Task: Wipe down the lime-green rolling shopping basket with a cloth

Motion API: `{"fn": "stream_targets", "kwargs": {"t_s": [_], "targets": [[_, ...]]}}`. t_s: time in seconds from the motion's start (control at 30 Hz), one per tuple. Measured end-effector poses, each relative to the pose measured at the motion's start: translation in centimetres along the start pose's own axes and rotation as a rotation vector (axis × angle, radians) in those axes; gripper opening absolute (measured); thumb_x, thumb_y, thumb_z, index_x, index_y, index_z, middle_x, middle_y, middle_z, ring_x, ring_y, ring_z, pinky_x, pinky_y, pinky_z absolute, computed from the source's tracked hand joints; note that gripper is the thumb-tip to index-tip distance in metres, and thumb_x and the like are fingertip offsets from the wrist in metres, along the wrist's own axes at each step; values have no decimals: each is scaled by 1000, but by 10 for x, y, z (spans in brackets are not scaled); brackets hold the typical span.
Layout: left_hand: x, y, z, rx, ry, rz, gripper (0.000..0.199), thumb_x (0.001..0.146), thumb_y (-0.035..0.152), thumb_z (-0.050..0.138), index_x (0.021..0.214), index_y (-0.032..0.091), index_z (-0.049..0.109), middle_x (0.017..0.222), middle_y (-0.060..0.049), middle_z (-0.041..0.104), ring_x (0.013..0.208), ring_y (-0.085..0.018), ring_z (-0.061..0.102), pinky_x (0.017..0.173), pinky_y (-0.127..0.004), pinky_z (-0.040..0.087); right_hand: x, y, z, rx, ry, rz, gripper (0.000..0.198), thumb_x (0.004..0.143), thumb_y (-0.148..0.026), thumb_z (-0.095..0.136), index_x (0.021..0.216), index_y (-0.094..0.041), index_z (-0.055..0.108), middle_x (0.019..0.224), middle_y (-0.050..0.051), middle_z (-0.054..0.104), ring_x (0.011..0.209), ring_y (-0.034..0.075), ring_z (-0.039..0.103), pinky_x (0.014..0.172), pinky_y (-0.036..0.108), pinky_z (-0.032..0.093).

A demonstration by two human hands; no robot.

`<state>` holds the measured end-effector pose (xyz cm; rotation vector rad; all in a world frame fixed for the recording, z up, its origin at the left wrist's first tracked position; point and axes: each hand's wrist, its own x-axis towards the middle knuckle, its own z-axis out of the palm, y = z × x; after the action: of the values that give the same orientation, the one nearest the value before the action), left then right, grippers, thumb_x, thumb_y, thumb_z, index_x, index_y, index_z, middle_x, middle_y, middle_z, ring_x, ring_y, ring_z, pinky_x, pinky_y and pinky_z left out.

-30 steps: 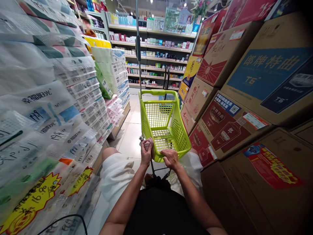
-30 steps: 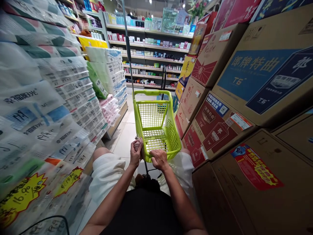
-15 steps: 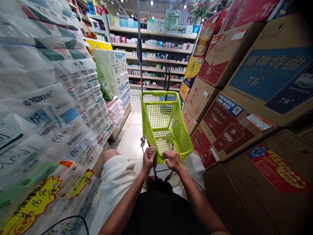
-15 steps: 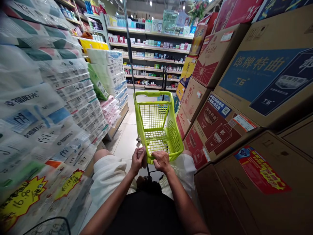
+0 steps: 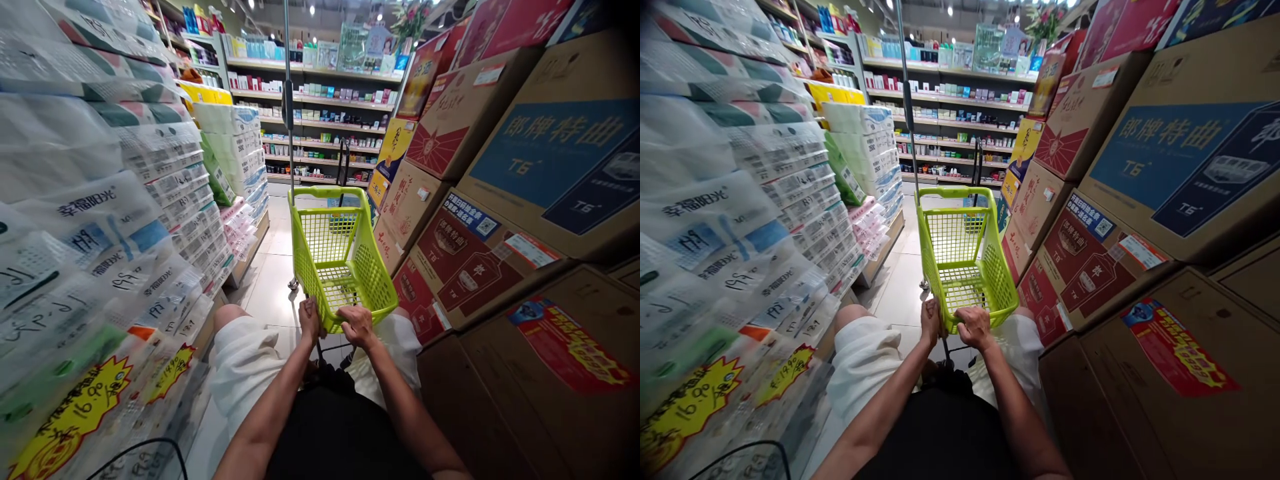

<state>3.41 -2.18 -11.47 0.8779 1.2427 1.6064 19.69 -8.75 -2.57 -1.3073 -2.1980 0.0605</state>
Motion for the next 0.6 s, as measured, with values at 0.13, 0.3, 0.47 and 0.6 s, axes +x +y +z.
{"fn": "stream_targets", "kwargs": {"t_s": [0.13, 0.3, 0.47, 0.6], "targets": [[2, 24, 6, -39, 3, 57, 43, 88, 55, 70, 111, 21, 58, 113, -11, 72, 108, -22, 71, 98, -38, 55, -2, 2, 0, 15, -4, 14, 23, 74, -21, 48, 85, -21, 68, 83, 4, 75, 76, 19, 63, 74, 29, 36], [15, 50, 21, -33, -26, 252, 39, 92, 52, 67, 117, 23, 57, 127, -11, 69, 123, -21, 66, 110, -38, 49, 0, 0, -1, 10, -20, 18, 23, 75, -22, 48, 86, -21, 68, 82, 5, 74, 77, 19, 62, 75, 29, 36], [-10, 15, 10, -29, 68, -144, 42, 88, 55, 70, 107, 21, 53, 114, -14, 72, 106, -25, 72, 94, -42, 57, -1, -1, -1, 12, -21, 30, 21, 74, -22, 48, 84, -21, 67, 82, 5, 74, 78, 20, 62, 75, 29, 35], [4, 34, 19, -81, 24, 52, 37, 94, 51, 65, 115, 23, 53, 126, -14, 69, 119, -23, 68, 105, -42, 54, -2, 2, -1, 11, -4, 25, 23, 74, -21, 49, 85, -21, 68, 82, 5, 75, 76, 19, 62, 75, 29, 35]]}}
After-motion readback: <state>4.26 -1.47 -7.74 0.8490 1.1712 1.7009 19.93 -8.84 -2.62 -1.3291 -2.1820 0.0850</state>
